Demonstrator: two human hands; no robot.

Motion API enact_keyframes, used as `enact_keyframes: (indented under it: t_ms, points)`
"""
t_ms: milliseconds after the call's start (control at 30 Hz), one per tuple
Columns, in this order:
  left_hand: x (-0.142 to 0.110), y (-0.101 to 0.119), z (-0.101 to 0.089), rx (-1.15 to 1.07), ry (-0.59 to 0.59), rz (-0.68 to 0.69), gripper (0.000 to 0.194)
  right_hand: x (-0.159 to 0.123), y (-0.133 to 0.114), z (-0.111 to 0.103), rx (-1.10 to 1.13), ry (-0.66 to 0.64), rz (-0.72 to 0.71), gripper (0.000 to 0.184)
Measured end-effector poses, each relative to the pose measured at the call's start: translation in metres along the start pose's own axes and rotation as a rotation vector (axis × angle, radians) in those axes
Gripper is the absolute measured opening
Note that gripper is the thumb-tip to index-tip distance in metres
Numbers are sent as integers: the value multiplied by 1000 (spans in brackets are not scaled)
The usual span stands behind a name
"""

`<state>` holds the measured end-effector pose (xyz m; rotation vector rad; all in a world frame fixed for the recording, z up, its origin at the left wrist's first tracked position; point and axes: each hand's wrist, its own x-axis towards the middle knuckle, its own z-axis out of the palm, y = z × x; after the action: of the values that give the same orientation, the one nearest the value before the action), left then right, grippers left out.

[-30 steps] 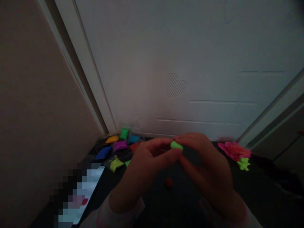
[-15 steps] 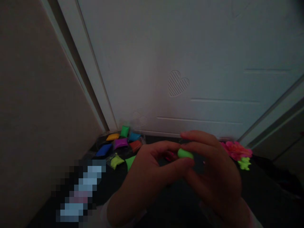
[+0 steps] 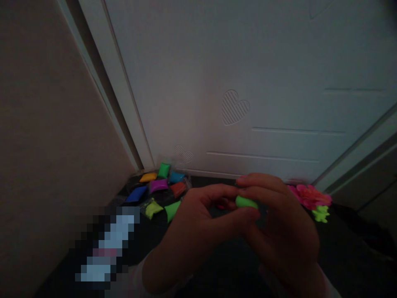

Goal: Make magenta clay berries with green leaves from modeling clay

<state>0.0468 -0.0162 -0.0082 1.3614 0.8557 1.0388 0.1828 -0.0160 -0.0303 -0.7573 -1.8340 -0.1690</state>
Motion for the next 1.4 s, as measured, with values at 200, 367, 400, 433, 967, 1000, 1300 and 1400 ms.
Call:
enact_keyframes:
  t_ms: [200, 367, 400, 433, 967, 1000, 1300, 1400]
  points:
    - [-1, -5, -1, -6, 4, 23, 15, 2, -1, 0, 6, -7, -20, 23]
    - [-1, -4, 0, -8, 8, 11, 19, 2, -1, 0, 8, 14, -17, 23]
    - [-1, -3, 0, -5, 6, 3, 20, 1, -1, 0, 5, 17, -15, 24]
    - [-1, -1, 0, -4, 5, -3, 20, 0, 0, 0, 3, 21, -11, 27]
    - [-1, 4, -4, -88, -30, -59, 19, 0, 1, -4, -7, 20, -14, 28]
    - [-1, 4, -4, -87, -33, -58, 19, 0, 0, -4, -4, 23, -10, 28]
    - [3, 3, -6, -106, -28, -19, 19, -2, 4, 0, -10, 66, 6, 33]
    - [3, 1, -7, -119, -16, -12, 16, -2, 5, 0, 12, 61, 18, 29]
